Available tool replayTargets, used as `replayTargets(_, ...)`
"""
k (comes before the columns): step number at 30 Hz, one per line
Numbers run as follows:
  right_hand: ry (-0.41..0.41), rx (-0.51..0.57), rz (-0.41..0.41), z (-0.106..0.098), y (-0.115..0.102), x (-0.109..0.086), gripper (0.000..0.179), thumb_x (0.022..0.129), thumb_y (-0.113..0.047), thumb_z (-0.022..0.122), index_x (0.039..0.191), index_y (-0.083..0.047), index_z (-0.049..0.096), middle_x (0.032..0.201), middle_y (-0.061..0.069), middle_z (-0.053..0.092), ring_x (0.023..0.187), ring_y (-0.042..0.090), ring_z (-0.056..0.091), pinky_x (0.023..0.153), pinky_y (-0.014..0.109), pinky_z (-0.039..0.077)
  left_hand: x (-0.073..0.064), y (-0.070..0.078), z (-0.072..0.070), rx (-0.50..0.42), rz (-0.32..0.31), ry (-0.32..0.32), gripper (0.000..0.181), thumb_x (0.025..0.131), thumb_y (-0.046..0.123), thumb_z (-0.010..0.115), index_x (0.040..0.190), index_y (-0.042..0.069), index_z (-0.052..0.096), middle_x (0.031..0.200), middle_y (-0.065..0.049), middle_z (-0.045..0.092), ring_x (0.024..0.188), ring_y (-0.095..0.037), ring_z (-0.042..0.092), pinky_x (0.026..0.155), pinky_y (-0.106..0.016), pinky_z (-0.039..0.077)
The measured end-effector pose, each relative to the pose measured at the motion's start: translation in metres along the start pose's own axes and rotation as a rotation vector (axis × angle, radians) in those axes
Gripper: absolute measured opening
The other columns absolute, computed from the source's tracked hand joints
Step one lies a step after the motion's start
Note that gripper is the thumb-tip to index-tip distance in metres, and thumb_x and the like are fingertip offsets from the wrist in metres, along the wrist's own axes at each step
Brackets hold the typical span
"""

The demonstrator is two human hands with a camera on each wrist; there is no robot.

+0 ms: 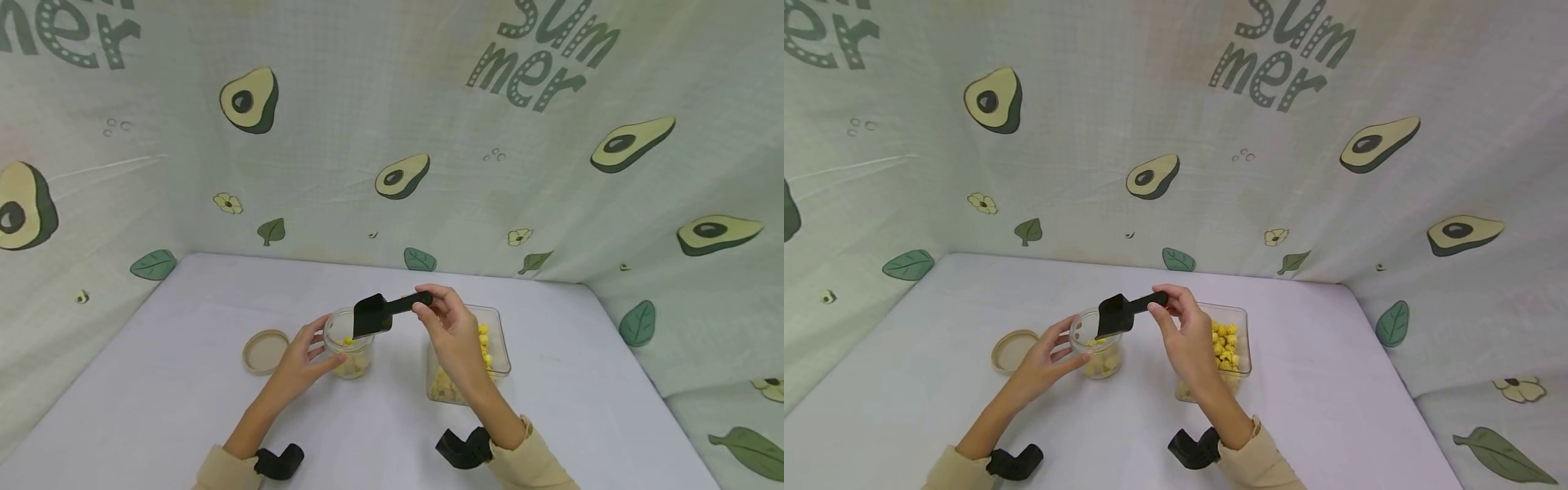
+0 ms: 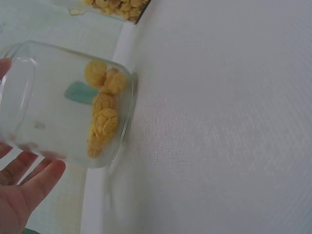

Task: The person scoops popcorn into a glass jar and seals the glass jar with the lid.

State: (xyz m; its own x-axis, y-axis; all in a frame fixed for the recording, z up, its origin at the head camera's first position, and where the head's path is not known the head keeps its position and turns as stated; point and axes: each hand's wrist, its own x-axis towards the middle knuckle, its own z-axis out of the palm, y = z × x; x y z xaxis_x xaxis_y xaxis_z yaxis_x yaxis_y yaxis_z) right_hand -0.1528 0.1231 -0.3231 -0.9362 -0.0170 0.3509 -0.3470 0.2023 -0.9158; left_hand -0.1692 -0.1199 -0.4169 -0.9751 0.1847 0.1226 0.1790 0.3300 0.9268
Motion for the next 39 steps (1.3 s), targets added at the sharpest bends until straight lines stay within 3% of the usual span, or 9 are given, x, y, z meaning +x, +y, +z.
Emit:
replayTargets(6,0.058,0.046,-0.040,-0.011,0.000,-0.003,0.030,0.090,-0.008,0.060,0.119,-0.002,0.054,0.103,0.014,0.066,0.089,0.008,0.061,0.082,0.017,0.053,-0.001,-0.002,-0.001,0.003,-0.021,0.003,0.076,0.078,0.020,0.075,0.141,0.007,0.035,0.137,-0.017,0.041,0.121,-0.034,0.046,0.102,-0.047,0.042)
replayTargets(15,0.165,0.070,-0.054,-0.041,-0.003,-0.008,0.029,0.092,-0.006,0.056,0.120,0.000,0.054,0.096,-0.004,0.067,0.085,0.009,0.060,0.080,0.017,0.053,-0.002,0.000,-0.002,0.036,0.008,0.012,0.078,0.079,0.020,0.074,0.142,0.004,0.031,0.142,-0.020,0.037,0.122,-0.035,0.045,0.102,-0.049,0.042)
replayTargets(23,0.253,0.102,-0.056,-0.060,-0.005,-0.013,0.030,0.092,-0.003,0.055,0.121,0.002,0.053,0.095,-0.001,0.066,0.082,0.010,0.060,0.081,0.017,0.051,-0.006,0.010,-0.004,0.130,0.187,0.112,0.076,0.077,0.015,0.076,0.141,0.004,0.035,0.139,-0.018,0.039,0.125,-0.036,0.041,0.106,-0.051,0.036)
replayTargets(29,0.301,0.160,-0.094,-0.072,-0.003,-0.016,0.029,0.092,0.000,0.054,0.120,0.005,0.052,0.093,0.001,0.067,0.080,0.011,0.060,0.079,0.016,0.052,-0.007,0.025,0.003,0.204,0.327,0.158,0.070,0.076,0.014,0.076,0.137,0.009,0.043,0.140,-0.009,0.042,0.131,-0.026,0.039,0.107,-0.046,0.035)
replayTargets(34,0.332,0.188,-0.154,-0.084,0.001,-0.017,0.029,0.092,0.003,0.052,0.121,0.006,0.053,0.094,0.003,0.066,0.079,0.012,0.060,0.079,0.016,0.051,-0.008,0.036,0.018,0.255,0.438,0.145,0.066,0.077,0.013,0.076,0.135,0.013,0.047,0.141,-0.002,0.044,0.132,-0.020,0.038,0.111,-0.023,0.030)
replayTargets(36,0.348,0.176,-0.174,-0.089,0.002,-0.017,0.029,0.091,0.003,0.052,0.121,0.006,0.053,0.093,0.003,0.066,0.078,0.011,0.060,0.079,0.016,0.051,-0.008,0.041,0.026,0.265,0.485,0.131,0.065,0.077,0.012,0.076,0.135,0.014,0.047,0.141,-0.003,0.044,0.132,-0.020,0.038,0.111,-0.024,0.032)
replayTargets(39,0.370,0.134,-0.197,-0.096,0.005,-0.018,0.030,0.091,0.003,0.053,0.121,0.006,0.054,0.093,0.003,0.065,0.079,0.010,0.060,0.079,0.015,0.051,-0.007,0.049,0.038,0.261,0.509,0.095,0.064,0.078,0.014,0.075,0.136,0.017,0.046,0.142,-0.001,0.043,0.132,-0.019,0.038,0.108,-0.036,0.038)
